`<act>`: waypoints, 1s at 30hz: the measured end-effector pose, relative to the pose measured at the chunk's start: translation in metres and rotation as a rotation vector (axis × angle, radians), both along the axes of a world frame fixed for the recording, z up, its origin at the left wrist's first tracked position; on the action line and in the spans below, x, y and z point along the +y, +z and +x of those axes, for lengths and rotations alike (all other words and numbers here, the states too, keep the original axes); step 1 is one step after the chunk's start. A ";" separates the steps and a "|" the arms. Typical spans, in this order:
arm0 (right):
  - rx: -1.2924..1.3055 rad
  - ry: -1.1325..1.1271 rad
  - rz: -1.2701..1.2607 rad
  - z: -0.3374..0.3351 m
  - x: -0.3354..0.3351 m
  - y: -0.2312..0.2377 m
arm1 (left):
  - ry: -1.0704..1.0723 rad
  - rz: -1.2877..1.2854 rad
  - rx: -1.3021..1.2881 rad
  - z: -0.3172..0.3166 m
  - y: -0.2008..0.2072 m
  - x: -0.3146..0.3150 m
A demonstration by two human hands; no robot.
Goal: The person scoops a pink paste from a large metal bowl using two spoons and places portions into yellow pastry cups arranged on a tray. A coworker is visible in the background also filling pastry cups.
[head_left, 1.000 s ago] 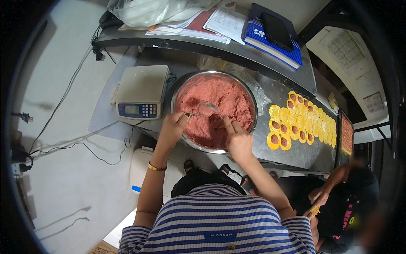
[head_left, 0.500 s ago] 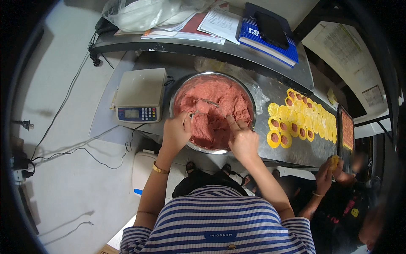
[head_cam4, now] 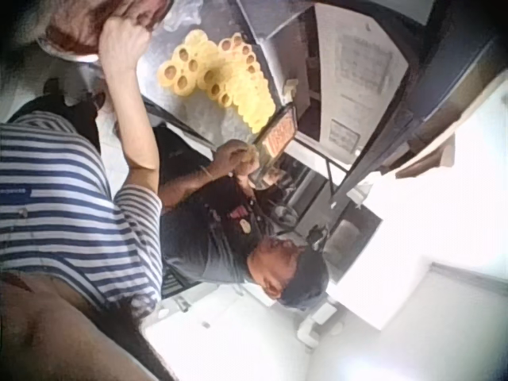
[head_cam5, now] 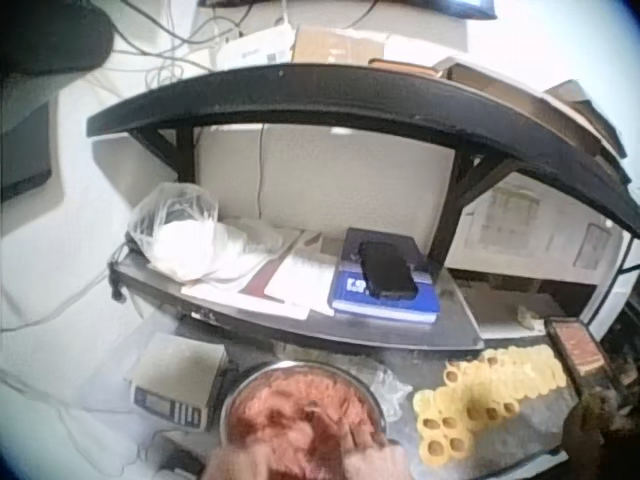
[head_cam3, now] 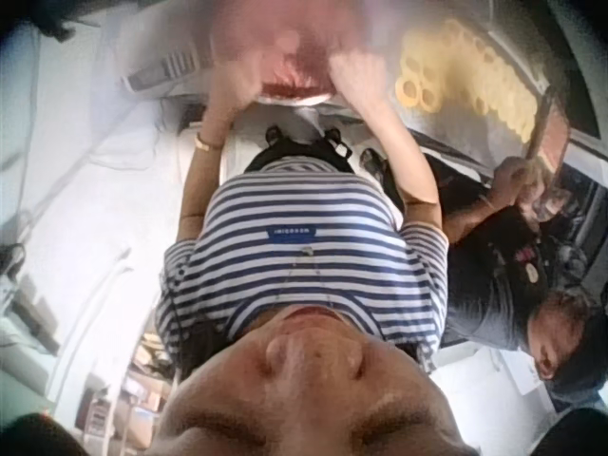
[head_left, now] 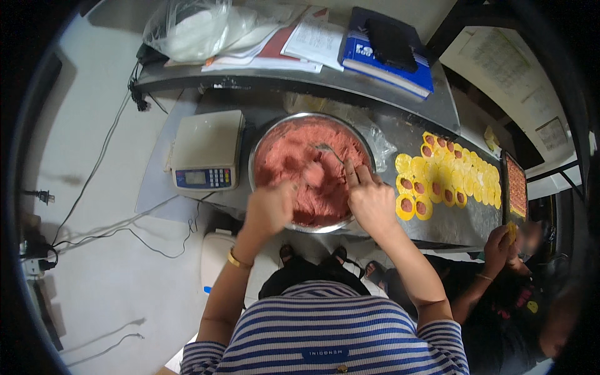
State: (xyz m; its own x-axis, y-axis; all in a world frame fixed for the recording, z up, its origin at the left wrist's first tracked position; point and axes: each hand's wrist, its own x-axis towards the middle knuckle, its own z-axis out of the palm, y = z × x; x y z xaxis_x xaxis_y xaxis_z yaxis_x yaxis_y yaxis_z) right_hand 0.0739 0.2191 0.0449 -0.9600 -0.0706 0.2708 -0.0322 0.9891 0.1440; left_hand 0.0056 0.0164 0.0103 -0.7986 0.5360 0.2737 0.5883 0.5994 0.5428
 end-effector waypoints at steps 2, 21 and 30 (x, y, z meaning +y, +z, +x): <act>0.049 0.036 -0.039 -0.002 0.007 0.002 | 0.003 0.087 0.051 0.009 0.002 0.014; -0.059 0.001 -0.170 0.020 0.014 -0.008 | 0.124 -0.115 0.153 0.004 0.004 0.034; -0.689 -0.061 -2.137 0.010 0.080 -0.021 | 0.068 -0.354 0.283 0.013 -0.004 0.052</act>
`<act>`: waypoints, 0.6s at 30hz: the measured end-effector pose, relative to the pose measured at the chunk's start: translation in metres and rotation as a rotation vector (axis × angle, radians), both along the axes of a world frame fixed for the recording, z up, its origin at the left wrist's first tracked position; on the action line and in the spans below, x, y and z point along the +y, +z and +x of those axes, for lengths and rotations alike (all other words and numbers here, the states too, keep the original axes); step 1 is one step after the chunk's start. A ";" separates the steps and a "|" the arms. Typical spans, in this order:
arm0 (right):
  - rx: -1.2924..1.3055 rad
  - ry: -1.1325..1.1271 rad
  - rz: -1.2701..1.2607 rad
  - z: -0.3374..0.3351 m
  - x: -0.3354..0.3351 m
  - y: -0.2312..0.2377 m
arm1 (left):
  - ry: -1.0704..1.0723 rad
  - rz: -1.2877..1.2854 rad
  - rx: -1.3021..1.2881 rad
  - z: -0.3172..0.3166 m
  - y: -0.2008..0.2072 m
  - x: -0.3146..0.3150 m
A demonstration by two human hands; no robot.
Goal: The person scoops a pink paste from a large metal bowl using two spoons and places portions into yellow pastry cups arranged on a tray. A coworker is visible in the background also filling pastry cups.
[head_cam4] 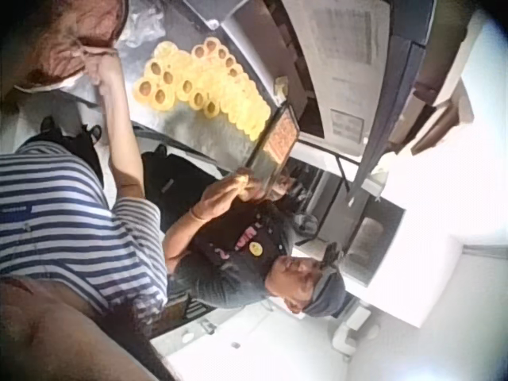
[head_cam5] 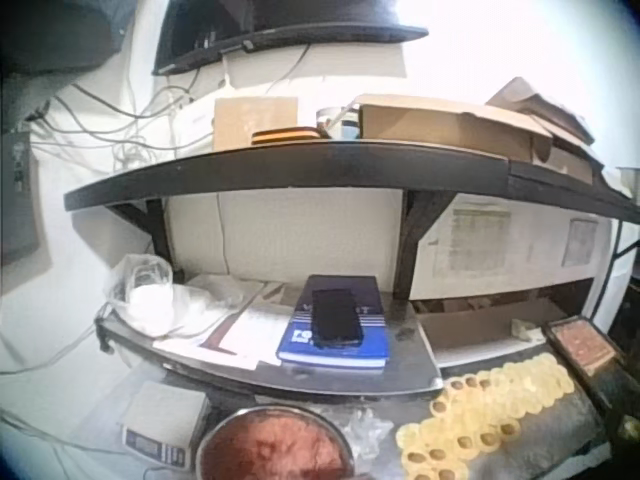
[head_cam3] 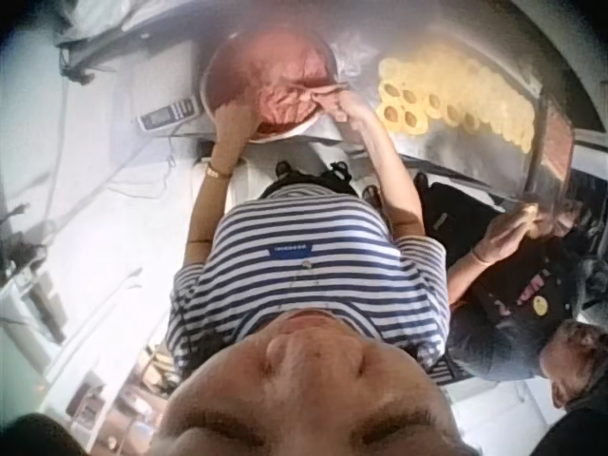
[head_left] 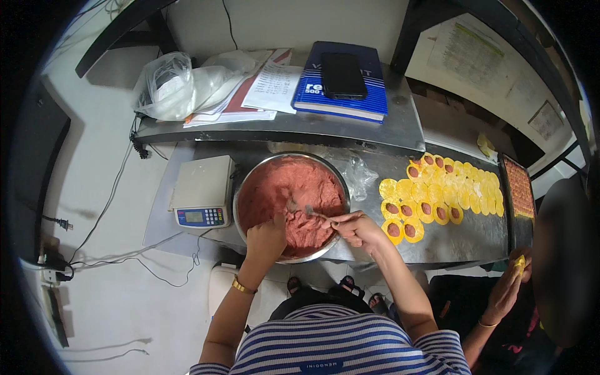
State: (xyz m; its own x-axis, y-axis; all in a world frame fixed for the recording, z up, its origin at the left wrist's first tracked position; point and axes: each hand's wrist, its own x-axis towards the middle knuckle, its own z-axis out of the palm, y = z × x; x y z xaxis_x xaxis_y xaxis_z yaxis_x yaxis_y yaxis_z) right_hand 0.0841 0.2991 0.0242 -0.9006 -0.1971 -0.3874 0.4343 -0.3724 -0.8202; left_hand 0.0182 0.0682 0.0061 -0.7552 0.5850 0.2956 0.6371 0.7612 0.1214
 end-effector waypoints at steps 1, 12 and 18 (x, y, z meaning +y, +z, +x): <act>-0.176 0.016 -0.237 0.006 0.009 0.000 | 0.005 -0.008 -0.012 0.002 -0.006 0.001; 0.010 -0.703 0.325 0.107 0.131 -0.033 | 0.076 0.041 -0.179 0.009 -0.001 0.023; -0.043 -1.497 1.179 0.179 0.286 -0.059 | 0.039 0.163 0.020 0.000 -0.016 0.013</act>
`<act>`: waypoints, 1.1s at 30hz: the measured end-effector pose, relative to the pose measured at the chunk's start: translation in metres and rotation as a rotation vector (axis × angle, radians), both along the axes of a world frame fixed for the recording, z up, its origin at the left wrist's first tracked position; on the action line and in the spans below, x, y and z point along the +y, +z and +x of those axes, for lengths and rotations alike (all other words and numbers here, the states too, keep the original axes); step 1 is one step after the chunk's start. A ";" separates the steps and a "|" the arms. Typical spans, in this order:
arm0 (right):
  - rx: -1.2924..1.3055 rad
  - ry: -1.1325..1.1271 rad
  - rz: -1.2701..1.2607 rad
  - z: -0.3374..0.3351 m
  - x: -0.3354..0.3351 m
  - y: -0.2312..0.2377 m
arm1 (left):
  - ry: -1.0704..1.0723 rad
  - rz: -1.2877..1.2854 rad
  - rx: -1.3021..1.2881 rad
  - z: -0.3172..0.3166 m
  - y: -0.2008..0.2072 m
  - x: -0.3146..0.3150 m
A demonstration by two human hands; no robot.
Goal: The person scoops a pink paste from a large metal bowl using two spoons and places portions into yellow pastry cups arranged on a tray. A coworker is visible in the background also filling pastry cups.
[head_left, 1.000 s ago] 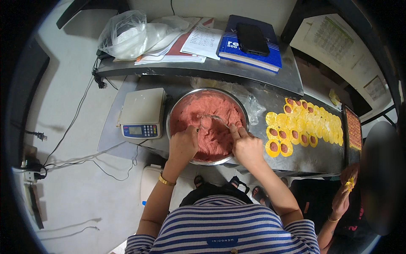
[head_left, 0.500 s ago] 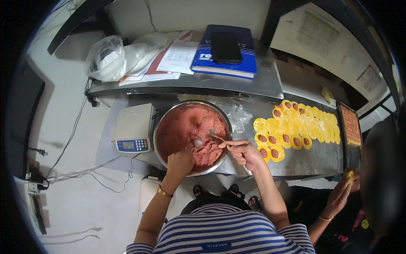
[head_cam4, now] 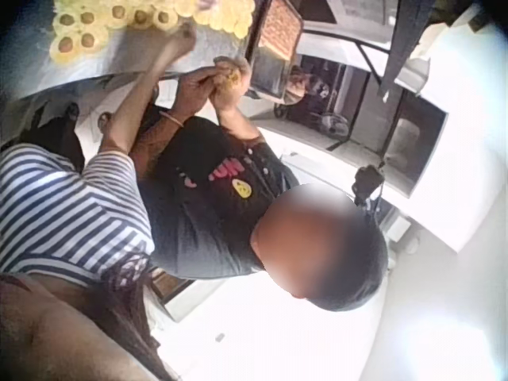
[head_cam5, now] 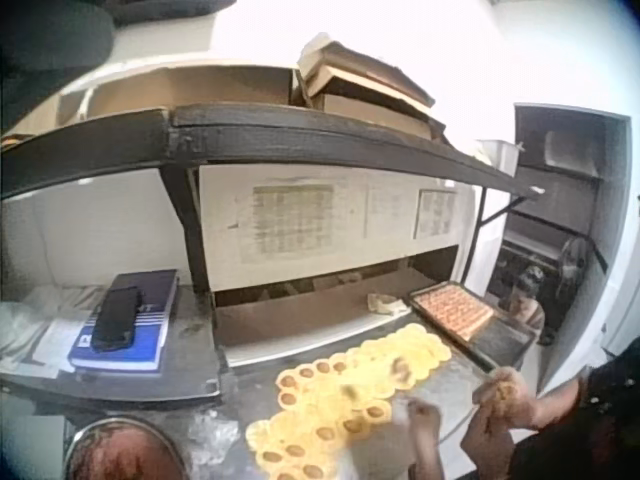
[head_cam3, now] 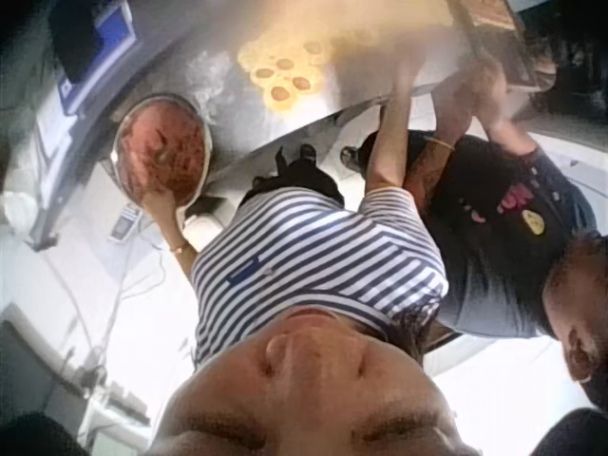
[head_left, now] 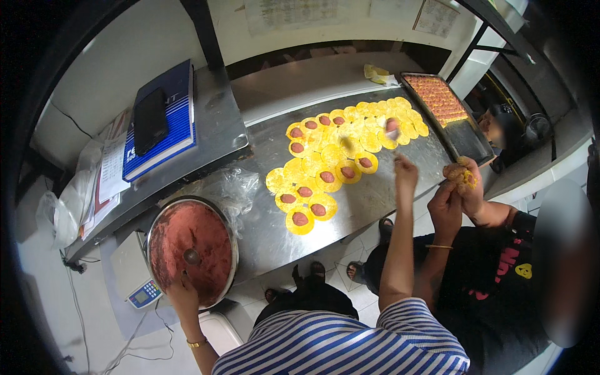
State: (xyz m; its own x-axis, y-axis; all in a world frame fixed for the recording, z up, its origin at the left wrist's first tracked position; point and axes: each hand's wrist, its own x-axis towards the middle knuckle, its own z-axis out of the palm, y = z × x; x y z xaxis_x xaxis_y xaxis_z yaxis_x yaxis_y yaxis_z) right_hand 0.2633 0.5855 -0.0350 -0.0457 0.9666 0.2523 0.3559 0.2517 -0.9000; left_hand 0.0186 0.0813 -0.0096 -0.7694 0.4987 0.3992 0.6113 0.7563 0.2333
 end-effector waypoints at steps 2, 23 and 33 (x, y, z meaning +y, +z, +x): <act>0.034 -0.068 -0.065 0.021 0.038 -0.004 | 0.037 -0.041 -0.037 -0.003 -0.005 -0.011; -0.796 -0.566 0.252 0.054 0.238 -0.053 | 0.348 -0.174 -0.248 0.032 0.024 -0.023; 0.269 -0.147 -0.079 0.026 0.146 -0.015 | 0.309 -0.046 -0.284 0.030 0.028 -0.009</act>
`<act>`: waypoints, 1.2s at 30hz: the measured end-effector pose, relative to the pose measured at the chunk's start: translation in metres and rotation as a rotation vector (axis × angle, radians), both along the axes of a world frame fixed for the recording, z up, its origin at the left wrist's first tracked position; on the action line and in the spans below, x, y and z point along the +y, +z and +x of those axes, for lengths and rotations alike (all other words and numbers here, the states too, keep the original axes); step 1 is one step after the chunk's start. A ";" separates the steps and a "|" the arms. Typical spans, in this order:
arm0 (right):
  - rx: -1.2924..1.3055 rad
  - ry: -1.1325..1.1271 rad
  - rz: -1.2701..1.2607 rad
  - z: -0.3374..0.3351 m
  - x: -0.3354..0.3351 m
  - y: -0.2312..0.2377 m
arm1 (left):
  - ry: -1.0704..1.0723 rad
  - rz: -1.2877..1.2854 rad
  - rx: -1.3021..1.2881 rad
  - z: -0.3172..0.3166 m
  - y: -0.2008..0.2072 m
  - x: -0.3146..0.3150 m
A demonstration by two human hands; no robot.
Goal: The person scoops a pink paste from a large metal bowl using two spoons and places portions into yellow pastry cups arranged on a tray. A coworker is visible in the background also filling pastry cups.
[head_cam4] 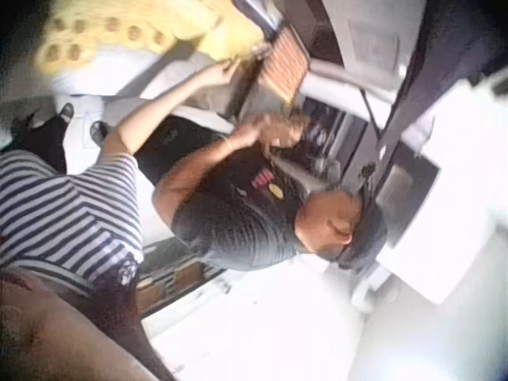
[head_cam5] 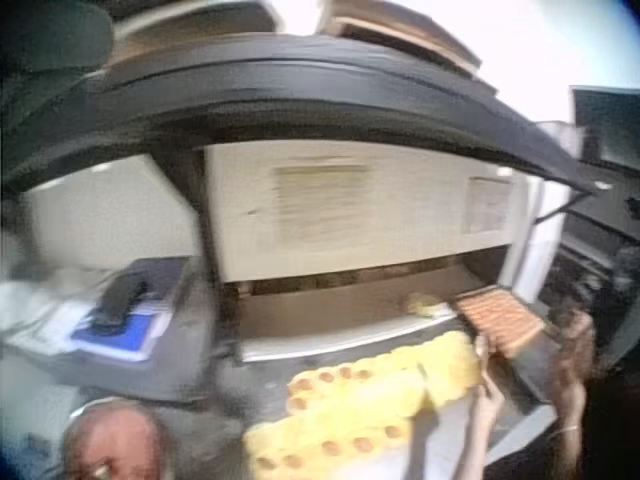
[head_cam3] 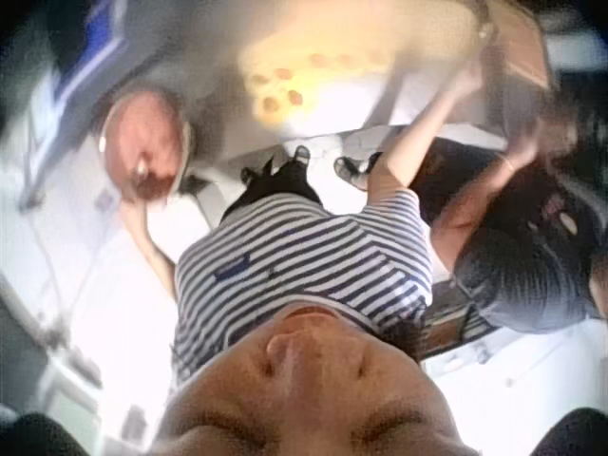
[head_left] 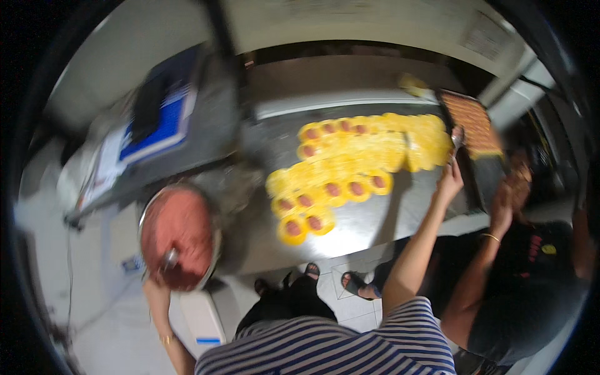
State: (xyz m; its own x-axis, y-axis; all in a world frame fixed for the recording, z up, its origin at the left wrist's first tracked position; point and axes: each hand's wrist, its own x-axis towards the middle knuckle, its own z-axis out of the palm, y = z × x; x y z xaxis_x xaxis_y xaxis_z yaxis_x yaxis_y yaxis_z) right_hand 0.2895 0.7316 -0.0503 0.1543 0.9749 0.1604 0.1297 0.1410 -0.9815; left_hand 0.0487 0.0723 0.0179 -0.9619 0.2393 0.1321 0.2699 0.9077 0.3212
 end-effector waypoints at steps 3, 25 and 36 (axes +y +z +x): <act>0.239 0.691 -0.297 -0.032 -0.105 0.021 | -0.037 0.100 -0.040 -0.008 0.003 -0.011; -1.244 1.741 0.904 -0.261 -0.519 0.084 | -0.117 0.702 0.024 -0.077 -0.045 -0.108; -1.284 1.546 1.056 -0.285 -0.613 0.053 | 0.085 0.828 -0.160 -0.081 -0.065 -0.094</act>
